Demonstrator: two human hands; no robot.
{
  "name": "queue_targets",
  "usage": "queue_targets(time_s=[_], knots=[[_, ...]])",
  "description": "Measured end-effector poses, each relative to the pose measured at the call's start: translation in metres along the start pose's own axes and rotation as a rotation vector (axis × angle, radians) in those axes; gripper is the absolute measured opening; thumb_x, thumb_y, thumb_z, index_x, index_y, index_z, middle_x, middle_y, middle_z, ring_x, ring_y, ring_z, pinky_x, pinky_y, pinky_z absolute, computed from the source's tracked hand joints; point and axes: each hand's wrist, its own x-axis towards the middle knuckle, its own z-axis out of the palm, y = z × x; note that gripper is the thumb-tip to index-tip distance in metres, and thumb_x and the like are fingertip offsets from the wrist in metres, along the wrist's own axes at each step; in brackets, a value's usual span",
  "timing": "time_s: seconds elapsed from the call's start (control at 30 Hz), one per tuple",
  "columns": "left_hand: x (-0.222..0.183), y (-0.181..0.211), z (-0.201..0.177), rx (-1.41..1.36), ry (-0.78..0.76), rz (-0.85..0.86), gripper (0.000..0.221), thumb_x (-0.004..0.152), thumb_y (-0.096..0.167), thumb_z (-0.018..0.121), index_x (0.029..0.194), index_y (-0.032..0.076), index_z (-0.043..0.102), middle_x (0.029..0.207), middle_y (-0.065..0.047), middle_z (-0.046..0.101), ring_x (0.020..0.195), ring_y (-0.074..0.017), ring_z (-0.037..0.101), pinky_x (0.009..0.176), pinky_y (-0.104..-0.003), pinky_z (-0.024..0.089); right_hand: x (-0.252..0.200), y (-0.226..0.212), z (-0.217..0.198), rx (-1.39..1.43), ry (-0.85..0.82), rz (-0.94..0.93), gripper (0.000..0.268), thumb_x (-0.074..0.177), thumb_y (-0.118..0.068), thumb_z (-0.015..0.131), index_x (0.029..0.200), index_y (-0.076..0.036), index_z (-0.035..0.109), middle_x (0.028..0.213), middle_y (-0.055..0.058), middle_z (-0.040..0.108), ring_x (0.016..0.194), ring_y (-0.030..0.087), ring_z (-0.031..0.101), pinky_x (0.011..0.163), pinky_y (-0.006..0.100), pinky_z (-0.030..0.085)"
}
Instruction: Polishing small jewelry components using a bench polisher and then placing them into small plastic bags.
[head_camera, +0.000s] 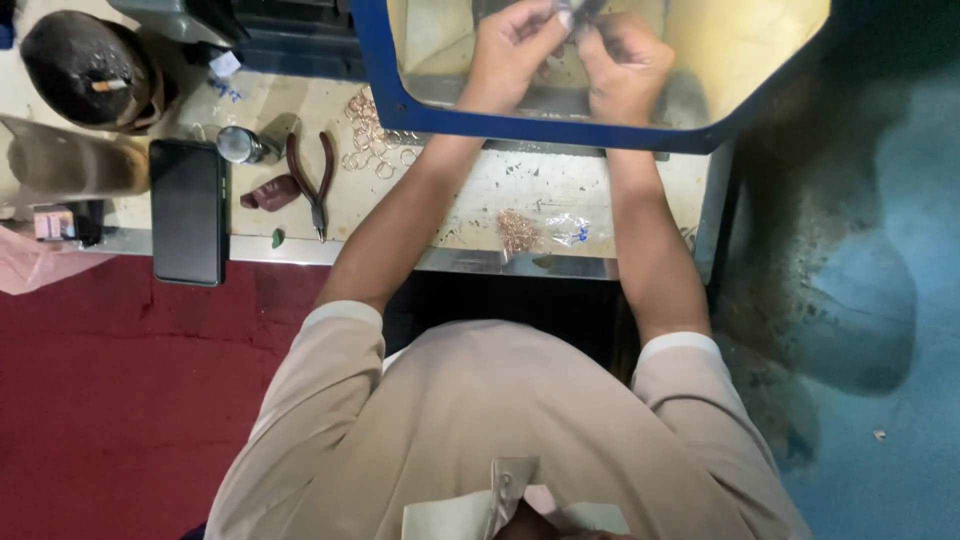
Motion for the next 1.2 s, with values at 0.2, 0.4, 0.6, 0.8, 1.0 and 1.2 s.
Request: queue_targets(time_s=[0.2, 0.4, 0.6, 0.8, 1.0, 1.2], knots=[[0.011, -0.016, 0.0, -0.009, 0.059, -0.083, 0.023, 0.091, 0.028, 0.073, 0.096, 0.007, 0.078, 0.078, -0.002, 0.076, 0.066, -0.0095, 0.066, 0.049, -0.024, 0.052, 0.003, 0.016, 0.007, 0.045, 0.04, 0.035, 0.026, 0.096, -0.009, 0.08, 0.073, -0.001, 0.069, 0.071, 0.011, 0.071, 0.065, 0.019, 0.068, 0.058, 0.032, 0.057], [0.014, -0.014, -0.003, -0.01, 0.031, -0.025, 0.015, 0.093, 0.023, 0.069, 0.097, 0.011, 0.076, 0.081, -0.001, 0.075, 0.07, -0.0112, 0.067, 0.053, -0.024, 0.053, 0.003, 0.033, 0.006, 0.06, 0.034, 0.0, 0.02, 0.095, -0.009, 0.079, 0.078, -0.001, 0.073, 0.074, 0.009, 0.071, 0.066, 0.019, 0.065, 0.058, 0.033, 0.053], [0.01, -0.009, -0.003, 0.001, 0.034, 0.0, 0.016, 0.093, 0.024, 0.07, 0.097, 0.01, 0.076, 0.085, -0.004, 0.079, 0.074, -0.0127, 0.074, 0.054, -0.024, 0.058, 0.001, 0.02, 0.009, 0.012, 0.057, 0.096, 0.017, 0.095, -0.013, 0.08, 0.082, -0.003, 0.076, 0.074, 0.006, 0.072, 0.067, 0.015, 0.064, 0.06, 0.032, 0.053], [0.009, -0.006, -0.004, 0.042, 0.016, 0.01, 0.015, 0.094, 0.021, 0.071, 0.103, 0.011, 0.077, 0.088, -0.002, 0.08, 0.079, -0.0109, 0.074, 0.052, -0.023, 0.057, 0.0, 0.023, 0.005, -0.019, 0.047, 0.043, 0.015, 0.094, -0.006, 0.08, 0.081, -0.002, 0.073, 0.075, 0.008, 0.071, 0.069, 0.017, 0.067, 0.062, 0.032, 0.057], [0.004, 0.042, -0.021, 0.541, -0.116, 0.434, 0.009, 0.096, 0.006, 0.068, 0.102, 0.004, 0.074, 0.091, -0.006, 0.071, 0.08, -0.0149, 0.062, 0.063, -0.025, 0.048, 0.003, 0.016, -0.007, -0.276, -0.097, -0.214, 0.005, 0.088, 0.005, 0.075, 0.085, 0.003, 0.073, 0.082, 0.012, 0.071, 0.075, 0.021, 0.067, 0.065, 0.031, 0.056], [0.005, 0.032, -0.012, 0.304, -0.199, 0.254, 0.005, 0.098, 0.006, 0.06, 0.1, 0.008, 0.065, 0.093, -0.003, 0.066, 0.082, -0.0127, 0.06, 0.068, -0.024, 0.05, 0.004, 0.006, -0.009, -0.194, -0.141, -0.281, 0.002, 0.093, 0.005, 0.077, 0.091, 0.003, 0.077, 0.085, 0.017, 0.075, 0.077, 0.024, 0.071, 0.068, 0.034, 0.061]])
